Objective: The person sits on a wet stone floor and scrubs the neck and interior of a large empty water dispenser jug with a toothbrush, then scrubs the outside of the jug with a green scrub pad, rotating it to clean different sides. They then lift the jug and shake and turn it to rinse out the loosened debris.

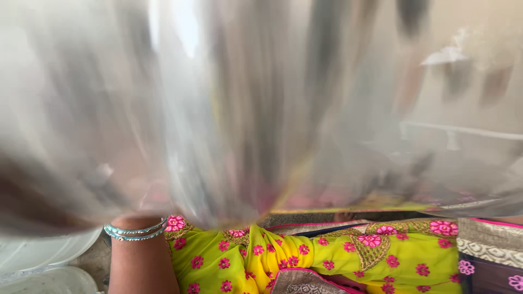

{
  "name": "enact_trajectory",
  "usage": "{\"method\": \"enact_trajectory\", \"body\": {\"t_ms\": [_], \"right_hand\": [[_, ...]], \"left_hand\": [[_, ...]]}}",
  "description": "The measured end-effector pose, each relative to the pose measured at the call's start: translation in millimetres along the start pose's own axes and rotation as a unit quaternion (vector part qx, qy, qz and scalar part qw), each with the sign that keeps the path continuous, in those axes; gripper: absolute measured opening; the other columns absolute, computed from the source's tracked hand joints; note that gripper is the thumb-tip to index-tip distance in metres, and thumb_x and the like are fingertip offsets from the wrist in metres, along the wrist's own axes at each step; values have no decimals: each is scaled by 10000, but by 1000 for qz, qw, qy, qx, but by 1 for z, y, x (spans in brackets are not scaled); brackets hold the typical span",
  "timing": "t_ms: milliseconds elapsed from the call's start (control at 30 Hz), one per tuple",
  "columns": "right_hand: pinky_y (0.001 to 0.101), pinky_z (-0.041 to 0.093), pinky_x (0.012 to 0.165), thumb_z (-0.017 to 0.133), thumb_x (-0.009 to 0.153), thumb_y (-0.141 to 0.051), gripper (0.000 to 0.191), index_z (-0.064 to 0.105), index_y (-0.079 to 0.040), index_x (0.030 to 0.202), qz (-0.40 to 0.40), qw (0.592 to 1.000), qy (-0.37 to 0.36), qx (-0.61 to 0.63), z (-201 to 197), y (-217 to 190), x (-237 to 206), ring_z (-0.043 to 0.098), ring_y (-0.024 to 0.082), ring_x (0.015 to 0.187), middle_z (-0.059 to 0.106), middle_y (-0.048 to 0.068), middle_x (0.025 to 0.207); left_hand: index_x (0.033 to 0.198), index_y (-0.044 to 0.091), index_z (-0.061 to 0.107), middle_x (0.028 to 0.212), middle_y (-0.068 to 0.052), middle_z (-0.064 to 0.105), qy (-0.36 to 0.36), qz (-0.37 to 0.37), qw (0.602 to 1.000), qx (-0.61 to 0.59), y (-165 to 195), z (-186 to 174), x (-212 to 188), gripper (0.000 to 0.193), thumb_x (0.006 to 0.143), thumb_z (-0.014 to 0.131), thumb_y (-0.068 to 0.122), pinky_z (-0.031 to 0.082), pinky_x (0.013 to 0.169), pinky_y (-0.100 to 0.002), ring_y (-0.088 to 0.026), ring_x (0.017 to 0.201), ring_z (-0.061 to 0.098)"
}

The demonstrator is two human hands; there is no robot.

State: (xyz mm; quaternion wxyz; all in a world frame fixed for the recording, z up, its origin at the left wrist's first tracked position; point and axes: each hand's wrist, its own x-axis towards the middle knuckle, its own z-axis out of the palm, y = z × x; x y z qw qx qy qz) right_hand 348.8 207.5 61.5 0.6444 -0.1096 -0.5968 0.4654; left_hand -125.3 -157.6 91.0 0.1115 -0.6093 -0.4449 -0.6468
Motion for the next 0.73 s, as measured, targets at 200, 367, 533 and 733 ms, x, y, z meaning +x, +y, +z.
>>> {"method": "enact_trajectory", "body": {"t_ms": [200, 367, 533, 733], "right_hand": [[334, 424, 457, 273, 1103, -570, 663, 569, 23, 1118, 219, 966, 18, -134, -52, 52, -6, 537, 193, 539, 636, 130, 774], [327, 353, 409, 201, 1101, -595, 793, 617, 78, 1054, 630, 667, -107, -383, -64, 108, -58, 470, 183, 472, 652, 148, 705], [295, 358, 405, 295, 1068, -556, 659, 627, 14, 1059, 683, 585, -100, -427, -60, 123, -92, 486, 158, 477, 627, 115, 684], [323, 424, 615, 381, 1196, -448, 428, 544, -58, 1131, 322, 926, -22, -196, -96, 54, -29, 586, 176, 767, 627, 80, 946]], "left_hand": [[1378, 38, 553, 1317, -148, 597, 61, -225, 971, -56, -73, 29, 7, 766, 842, 821, 516, 621, 1006, -355, -198, 1184, 643], [1241, -97, 634, 1233, -301, 656, -195, -547, 775, 249, -150, 62, -30, 1085, 668, 725, 819, 490, 1010, -429, -368, 1143, 667], [1275, -129, 583, 1257, -315, 613, -277, -614, 700, 238, -163, 78, -58, 1154, 673, 699, 848, 500, 1024, -419, -391, 1165, 633], [1389, -33, 496, 1249, -176, 647, -25, -390, 918, -70, -106, 39, 1, 981, 755, 797, 653, 575, 1031, -416, -271, 1170, 656]]}}
